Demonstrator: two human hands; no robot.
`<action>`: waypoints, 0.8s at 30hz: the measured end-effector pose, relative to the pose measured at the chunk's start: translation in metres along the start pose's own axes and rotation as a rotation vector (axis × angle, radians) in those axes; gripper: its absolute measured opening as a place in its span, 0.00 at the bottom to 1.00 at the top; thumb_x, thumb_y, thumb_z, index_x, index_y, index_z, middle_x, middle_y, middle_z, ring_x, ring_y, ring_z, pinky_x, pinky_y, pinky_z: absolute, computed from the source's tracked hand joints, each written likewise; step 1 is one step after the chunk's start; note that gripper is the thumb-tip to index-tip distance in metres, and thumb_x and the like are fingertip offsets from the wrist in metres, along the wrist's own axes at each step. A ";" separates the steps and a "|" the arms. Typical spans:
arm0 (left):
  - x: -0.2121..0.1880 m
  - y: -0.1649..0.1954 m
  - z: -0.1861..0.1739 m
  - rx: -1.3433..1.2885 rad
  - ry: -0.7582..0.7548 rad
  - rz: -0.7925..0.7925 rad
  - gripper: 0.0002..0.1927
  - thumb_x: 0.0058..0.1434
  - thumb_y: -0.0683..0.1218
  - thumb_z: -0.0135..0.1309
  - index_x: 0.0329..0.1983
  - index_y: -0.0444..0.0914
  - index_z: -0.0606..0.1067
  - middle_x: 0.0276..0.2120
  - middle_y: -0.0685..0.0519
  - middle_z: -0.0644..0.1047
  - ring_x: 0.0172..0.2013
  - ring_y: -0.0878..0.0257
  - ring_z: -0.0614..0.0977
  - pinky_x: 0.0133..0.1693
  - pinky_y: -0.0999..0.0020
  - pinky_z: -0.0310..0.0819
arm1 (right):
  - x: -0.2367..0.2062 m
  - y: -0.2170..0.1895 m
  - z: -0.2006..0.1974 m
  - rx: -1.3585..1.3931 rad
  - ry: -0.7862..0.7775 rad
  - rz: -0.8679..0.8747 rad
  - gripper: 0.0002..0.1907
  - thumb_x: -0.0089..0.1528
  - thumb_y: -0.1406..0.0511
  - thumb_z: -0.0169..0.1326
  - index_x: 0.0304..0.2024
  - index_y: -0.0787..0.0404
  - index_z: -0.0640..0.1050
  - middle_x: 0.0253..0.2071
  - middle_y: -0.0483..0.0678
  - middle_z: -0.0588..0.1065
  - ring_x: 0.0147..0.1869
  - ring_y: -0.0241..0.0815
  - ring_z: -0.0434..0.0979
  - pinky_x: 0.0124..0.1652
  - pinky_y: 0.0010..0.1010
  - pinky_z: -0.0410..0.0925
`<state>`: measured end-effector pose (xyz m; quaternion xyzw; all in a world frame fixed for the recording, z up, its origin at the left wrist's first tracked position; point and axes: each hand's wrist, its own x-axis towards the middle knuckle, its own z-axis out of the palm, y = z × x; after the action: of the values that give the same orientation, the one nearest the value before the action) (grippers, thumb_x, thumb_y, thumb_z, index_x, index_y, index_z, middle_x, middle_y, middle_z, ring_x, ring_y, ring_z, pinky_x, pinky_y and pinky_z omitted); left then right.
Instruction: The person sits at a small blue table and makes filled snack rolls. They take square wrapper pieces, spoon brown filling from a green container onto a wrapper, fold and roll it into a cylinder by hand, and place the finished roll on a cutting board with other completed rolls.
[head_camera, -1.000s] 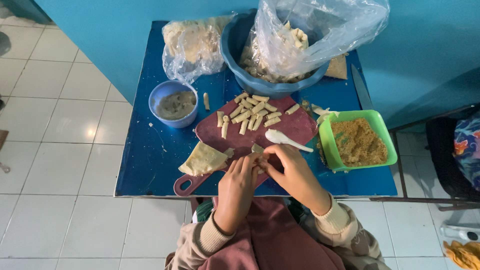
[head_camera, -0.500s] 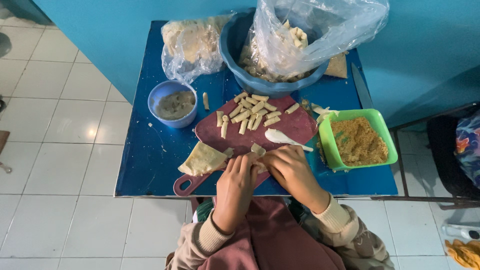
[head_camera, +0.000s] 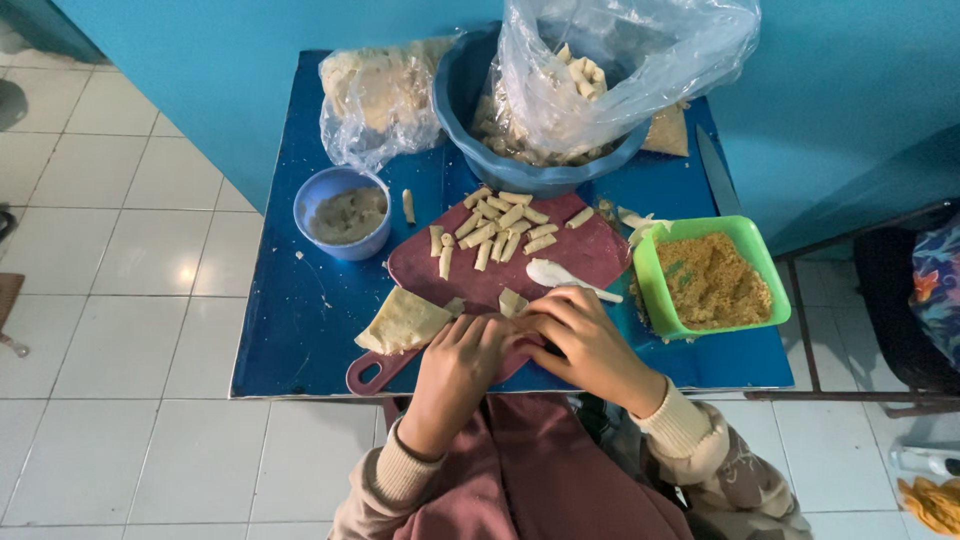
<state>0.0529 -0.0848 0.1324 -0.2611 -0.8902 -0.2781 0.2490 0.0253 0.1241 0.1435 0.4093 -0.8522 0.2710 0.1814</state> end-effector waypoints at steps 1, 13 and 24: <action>0.001 0.000 0.002 0.001 -0.005 -0.035 0.06 0.66 0.45 0.56 0.40 0.38 0.73 0.34 0.51 0.77 0.37 0.54 0.79 0.40 0.59 0.74 | 0.001 0.001 0.001 -0.006 0.009 0.016 0.14 0.56 0.66 0.62 0.44 0.61 0.81 0.47 0.47 0.75 0.54 0.49 0.71 0.54 0.42 0.66; 0.010 0.007 0.011 -0.076 0.106 -0.219 0.04 0.63 0.44 0.57 0.39 0.42 0.75 0.32 0.53 0.78 0.34 0.53 0.80 0.37 0.59 0.74 | 0.014 0.016 0.014 0.072 -0.054 0.189 0.07 0.58 0.69 0.60 0.38 0.61 0.77 0.38 0.47 0.75 0.47 0.51 0.71 0.48 0.40 0.66; 0.004 0.000 0.005 0.004 0.021 -0.075 0.09 0.59 0.40 0.56 0.43 0.39 0.77 0.40 0.53 0.77 0.40 0.55 0.79 0.39 0.62 0.76 | 0.000 0.009 0.009 -0.236 0.012 -0.076 0.10 0.58 0.69 0.62 0.41 0.64 0.79 0.45 0.47 0.75 0.51 0.45 0.73 0.52 0.41 0.67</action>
<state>0.0486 -0.0806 0.1311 -0.2243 -0.8972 -0.2881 0.2483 0.0176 0.1230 0.1332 0.4155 -0.8609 0.1641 0.2435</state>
